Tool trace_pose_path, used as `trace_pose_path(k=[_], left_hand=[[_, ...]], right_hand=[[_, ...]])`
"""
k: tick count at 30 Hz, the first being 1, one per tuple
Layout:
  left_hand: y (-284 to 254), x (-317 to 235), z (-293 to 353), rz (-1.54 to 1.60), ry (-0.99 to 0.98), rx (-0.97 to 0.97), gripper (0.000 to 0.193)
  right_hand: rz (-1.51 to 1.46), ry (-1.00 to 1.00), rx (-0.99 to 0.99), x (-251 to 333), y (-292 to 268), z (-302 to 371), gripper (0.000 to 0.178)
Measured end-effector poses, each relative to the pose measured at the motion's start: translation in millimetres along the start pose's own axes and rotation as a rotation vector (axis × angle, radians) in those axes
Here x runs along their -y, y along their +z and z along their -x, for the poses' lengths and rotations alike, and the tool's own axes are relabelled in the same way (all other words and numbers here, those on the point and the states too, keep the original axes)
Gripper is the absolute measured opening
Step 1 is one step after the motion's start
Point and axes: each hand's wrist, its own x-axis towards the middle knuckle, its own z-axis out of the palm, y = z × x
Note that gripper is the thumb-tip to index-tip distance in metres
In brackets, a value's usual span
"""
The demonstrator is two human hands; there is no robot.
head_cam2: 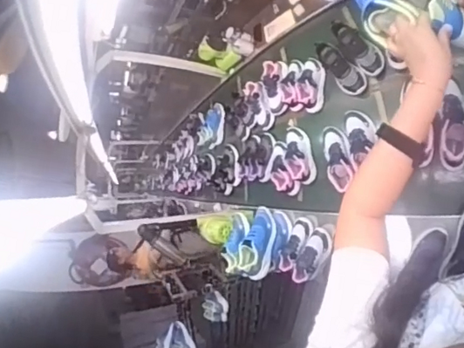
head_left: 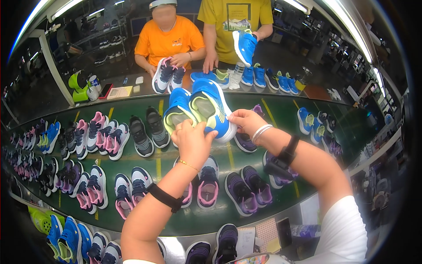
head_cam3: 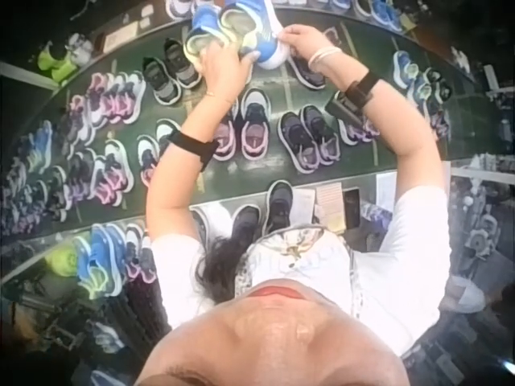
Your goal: The recorder is inspecting and sorting pairs of shoes from a conveyor belt and placing them onto a rack in a factory setting.
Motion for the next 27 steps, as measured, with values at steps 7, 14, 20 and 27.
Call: trace_pose_path(k=[7,14,20,27], left_hand=[[-7,2,11,0.026,0.042,-0.046,0.034],[-15,20,19,0.108,0.043,-0.063,0.035],[-11,31,17,0.148,-0.042,-0.027,0.037],[3,12,-43,1.277,-0.686,0.277,0.034]], right_hand=[[-0.064,0.070,-0.051,-2,11,8,0.014],[-0.275,0.202,0.008,0,22,16,0.028],[-0.637,0.086,0.113,-35,29,26,0.023],[-0.864,0.233,-0.094,-88,7,87,0.033]])
